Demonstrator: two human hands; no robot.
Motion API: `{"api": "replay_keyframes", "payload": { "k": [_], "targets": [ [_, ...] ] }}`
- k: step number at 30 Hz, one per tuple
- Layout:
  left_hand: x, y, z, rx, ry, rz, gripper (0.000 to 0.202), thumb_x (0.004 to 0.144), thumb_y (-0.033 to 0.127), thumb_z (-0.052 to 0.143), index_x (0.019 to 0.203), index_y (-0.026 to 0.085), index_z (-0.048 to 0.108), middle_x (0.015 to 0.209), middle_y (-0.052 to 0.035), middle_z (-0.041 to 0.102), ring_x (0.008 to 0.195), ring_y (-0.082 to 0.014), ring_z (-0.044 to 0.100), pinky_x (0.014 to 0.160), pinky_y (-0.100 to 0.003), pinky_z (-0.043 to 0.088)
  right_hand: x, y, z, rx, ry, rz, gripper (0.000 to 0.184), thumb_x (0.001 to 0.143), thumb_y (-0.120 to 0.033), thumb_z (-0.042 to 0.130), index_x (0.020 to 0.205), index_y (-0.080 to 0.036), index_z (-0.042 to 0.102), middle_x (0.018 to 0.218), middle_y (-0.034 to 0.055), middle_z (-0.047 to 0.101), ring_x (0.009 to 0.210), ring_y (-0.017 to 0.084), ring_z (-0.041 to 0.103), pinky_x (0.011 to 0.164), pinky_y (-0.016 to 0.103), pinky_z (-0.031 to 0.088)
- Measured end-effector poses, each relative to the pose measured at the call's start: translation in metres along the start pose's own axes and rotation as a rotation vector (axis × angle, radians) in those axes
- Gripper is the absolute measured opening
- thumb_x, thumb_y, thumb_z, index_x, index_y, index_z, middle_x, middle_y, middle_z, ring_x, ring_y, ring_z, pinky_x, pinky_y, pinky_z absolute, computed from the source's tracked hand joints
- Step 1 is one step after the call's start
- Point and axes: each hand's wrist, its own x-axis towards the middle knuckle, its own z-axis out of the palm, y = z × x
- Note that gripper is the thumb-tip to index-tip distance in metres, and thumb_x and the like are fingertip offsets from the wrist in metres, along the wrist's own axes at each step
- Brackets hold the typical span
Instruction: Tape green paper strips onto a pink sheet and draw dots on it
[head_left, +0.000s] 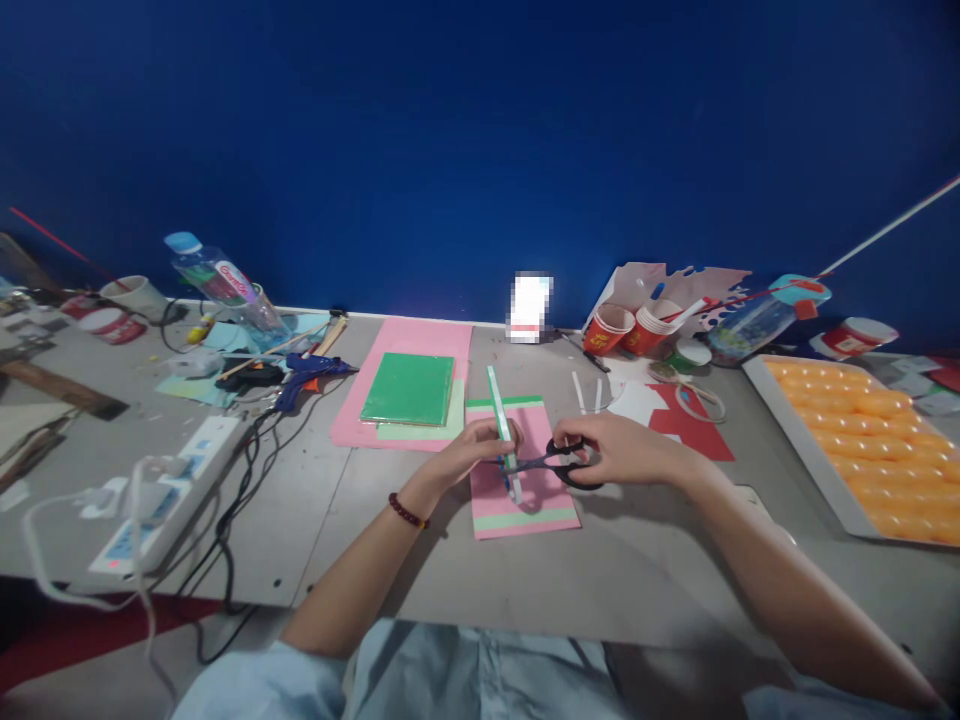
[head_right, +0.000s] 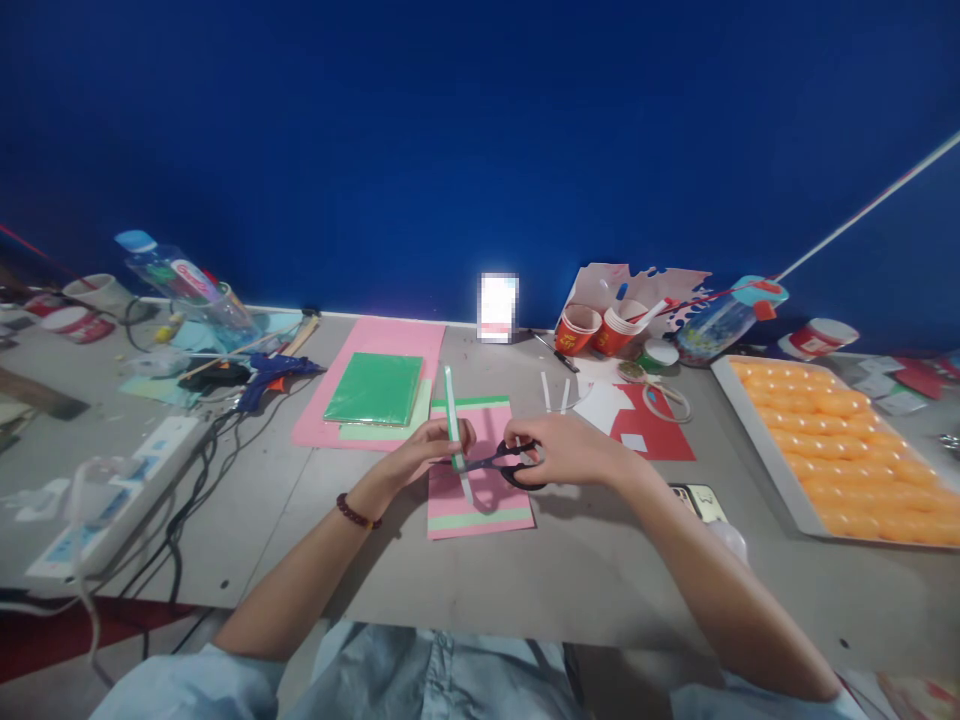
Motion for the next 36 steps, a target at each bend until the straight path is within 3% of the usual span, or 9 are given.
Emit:
{"api": "replay_keyframes", "payload": {
  "k": [36],
  "targets": [
    [0.0003, -0.0006, -0.0008, -0.016, -0.006, 0.010, 0.028, 0.072, 0.040, 0.070, 0.069, 0.015, 0.057, 0.074, -0.0022, 0.048, 0.072, -0.0149, 0.046, 0.067, -0.026, 0.037, 0.0004, 0.0003, 0.0022, -0.022, -0.013, -0.006, 0.019, 0.073, -0.028, 0.061, 0.091, -0.025, 0.059, 0.071, -0.0018, 0.060, 0.062, 0.015, 0.052, 0.058, 0.024, 0.033]
  ]
}}
